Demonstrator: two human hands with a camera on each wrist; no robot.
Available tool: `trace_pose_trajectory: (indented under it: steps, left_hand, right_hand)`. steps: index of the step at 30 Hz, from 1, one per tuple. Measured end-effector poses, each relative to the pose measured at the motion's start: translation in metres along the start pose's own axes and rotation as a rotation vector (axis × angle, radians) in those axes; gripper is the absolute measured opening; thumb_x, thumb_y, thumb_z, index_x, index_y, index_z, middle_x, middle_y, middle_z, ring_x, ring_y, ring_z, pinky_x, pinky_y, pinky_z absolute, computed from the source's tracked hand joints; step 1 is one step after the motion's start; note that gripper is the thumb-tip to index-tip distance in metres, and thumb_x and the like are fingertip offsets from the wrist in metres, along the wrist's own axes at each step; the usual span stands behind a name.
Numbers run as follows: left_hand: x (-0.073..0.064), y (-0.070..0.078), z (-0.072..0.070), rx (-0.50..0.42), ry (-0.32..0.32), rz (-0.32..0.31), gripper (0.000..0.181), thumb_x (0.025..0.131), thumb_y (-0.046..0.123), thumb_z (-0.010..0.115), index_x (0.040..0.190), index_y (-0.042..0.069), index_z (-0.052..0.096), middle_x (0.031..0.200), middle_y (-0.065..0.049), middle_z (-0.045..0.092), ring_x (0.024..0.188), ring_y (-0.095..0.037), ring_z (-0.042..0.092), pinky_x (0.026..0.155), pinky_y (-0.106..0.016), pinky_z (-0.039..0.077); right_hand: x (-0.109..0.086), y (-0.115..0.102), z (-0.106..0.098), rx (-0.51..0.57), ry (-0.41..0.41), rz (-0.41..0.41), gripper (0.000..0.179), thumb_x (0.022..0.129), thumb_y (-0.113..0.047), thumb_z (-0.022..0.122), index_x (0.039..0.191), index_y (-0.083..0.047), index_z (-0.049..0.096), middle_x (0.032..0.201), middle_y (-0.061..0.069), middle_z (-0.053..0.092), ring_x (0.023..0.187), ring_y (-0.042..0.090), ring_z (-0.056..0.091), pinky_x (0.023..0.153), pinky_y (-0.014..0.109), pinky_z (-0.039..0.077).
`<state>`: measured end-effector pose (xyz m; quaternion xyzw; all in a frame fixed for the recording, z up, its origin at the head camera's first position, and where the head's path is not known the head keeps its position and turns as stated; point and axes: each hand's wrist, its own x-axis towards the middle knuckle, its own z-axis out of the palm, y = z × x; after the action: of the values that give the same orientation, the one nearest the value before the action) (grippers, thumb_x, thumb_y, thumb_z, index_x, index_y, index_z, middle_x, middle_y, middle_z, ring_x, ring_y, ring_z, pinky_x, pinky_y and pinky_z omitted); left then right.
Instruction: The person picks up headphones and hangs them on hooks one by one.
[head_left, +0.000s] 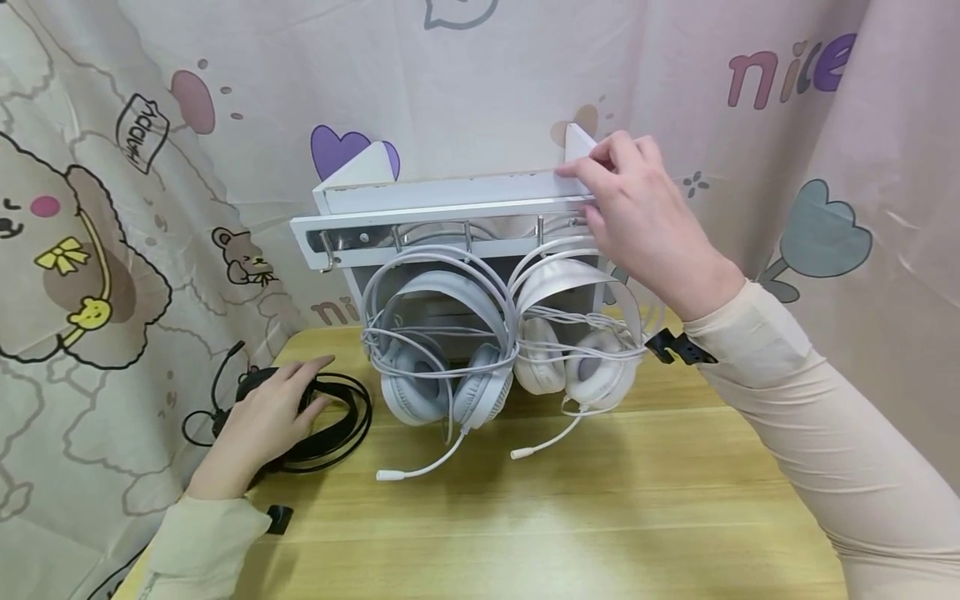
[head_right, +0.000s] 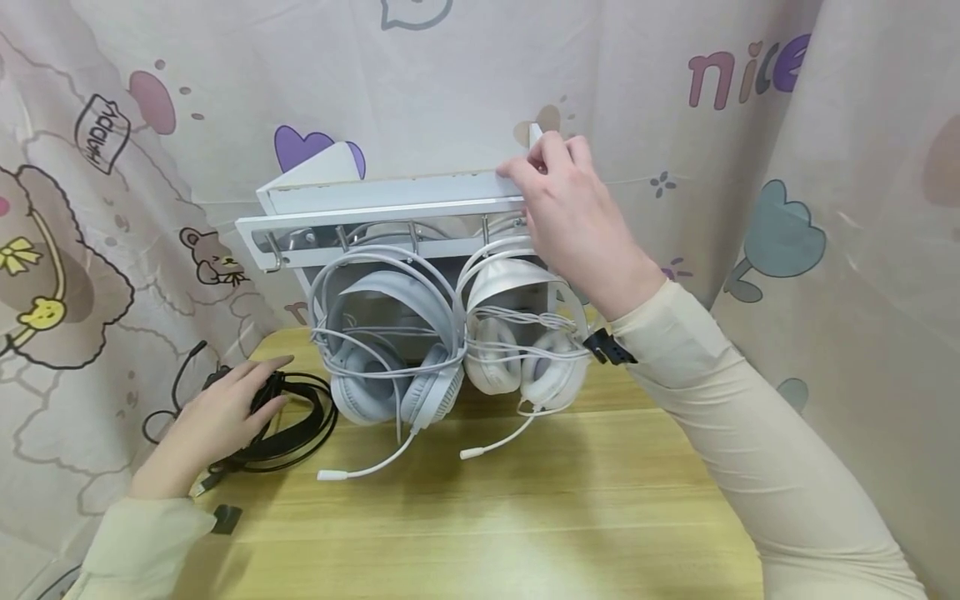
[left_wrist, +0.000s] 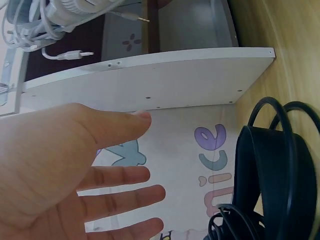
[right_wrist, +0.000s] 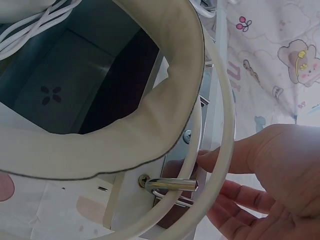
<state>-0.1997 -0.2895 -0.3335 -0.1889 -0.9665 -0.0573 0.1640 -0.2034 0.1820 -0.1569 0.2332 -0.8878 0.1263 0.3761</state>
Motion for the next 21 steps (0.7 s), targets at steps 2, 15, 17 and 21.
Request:
trace_pose_trajectory:
  steps: [2,15,17,21]
  left_hand:
    - [0.010,-0.001,0.002,0.007,-0.046,-0.007,0.060,0.104,0.027,0.072,0.158,0.015,0.050,0.142,-0.029,0.063,0.105,-0.052,0.071,0.079,-0.069,0.058]
    - [0.045,-0.014,0.033,0.017,-0.219,0.019,0.059,0.100,0.017,0.076,0.155,0.014,0.055,0.128,-0.024,0.067,0.101,-0.042,0.072,0.068,-0.056,0.059]
    - [0.055,-0.017,0.037,0.022,-0.209,0.060,0.057,0.096,0.010,0.078,0.150,0.010,0.060,0.123,-0.022,0.069,0.098,-0.039,0.072,0.069,-0.053,0.059]
    - [0.078,-0.024,0.049,0.025,-0.273,0.105,0.053,0.093,-0.002,0.075,0.144,0.007,0.066,0.120,-0.022,0.070,0.093,-0.034,0.070,0.069,-0.045,0.056]
  right_hand:
    - [0.001,0.002,0.003,-0.001,0.010,-0.007,0.044,0.100,0.005,0.062,0.142,-0.007,0.069,0.127,0.028,0.059,0.118,0.048,0.050,0.088,0.059,0.054]
    - [-0.005,-0.002,0.014,-0.012,0.026,-0.039,0.042,0.099,0.003,0.066,0.141,-0.004,0.068,0.129,0.027,0.058,0.116,0.047,0.050,0.087,0.057,0.056]
    - [-0.004,-0.002,0.012,-0.016,0.039,-0.046,0.042,0.099,0.004,0.065,0.140,-0.003,0.068,0.129,0.026,0.059,0.115,0.047,0.050,0.086,0.057,0.056]
    - [-0.001,0.001,0.013,-0.033,0.047,-0.068,0.040,0.100,0.005,0.063,0.139,-0.001,0.067,0.127,0.027,0.059,0.113,0.047,0.050,0.085,0.056,0.056]
